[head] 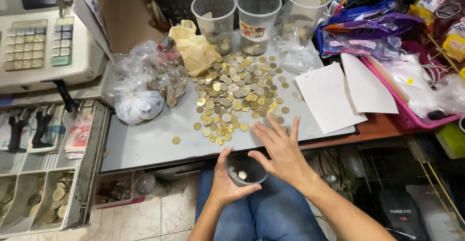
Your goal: Sorting a large pile of coins into plastic cups by denomination at a checkout counter.
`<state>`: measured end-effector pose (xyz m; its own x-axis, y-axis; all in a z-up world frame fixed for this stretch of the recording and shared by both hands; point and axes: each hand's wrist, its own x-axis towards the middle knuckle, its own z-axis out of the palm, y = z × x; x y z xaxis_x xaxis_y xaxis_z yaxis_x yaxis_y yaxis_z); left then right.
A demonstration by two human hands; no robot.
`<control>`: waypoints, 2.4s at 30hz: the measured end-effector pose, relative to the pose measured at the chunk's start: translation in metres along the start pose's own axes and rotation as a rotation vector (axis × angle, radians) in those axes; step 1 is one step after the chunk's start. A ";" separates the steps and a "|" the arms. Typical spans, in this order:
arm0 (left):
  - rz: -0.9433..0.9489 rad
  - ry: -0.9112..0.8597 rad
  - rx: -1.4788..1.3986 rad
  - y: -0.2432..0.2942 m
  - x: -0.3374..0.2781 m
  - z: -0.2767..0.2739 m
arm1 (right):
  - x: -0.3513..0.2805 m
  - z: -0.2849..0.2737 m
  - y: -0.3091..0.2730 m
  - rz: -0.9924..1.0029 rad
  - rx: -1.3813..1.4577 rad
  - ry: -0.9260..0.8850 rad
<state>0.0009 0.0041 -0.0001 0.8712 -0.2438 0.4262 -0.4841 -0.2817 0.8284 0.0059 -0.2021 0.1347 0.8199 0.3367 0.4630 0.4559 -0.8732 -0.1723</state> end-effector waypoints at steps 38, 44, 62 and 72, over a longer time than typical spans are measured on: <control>0.001 0.039 -0.034 0.006 0.002 0.002 | 0.059 0.038 0.055 0.127 0.305 -0.062; -0.036 0.042 -0.025 0.000 0.001 0.003 | 0.039 0.046 0.071 -0.207 0.263 -0.057; 0.001 0.012 -0.032 0.011 0.002 -0.003 | 0.024 0.005 0.049 -0.128 0.217 0.014; -0.001 0.031 -0.032 0.005 0.002 0.003 | -0.001 -0.010 0.045 0.045 0.171 0.102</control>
<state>0.0003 -0.0002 0.0040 0.8741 -0.2147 0.4356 -0.4805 -0.2517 0.8401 0.0222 -0.2451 0.1355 0.8052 0.2538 0.5359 0.4792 -0.8109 -0.3359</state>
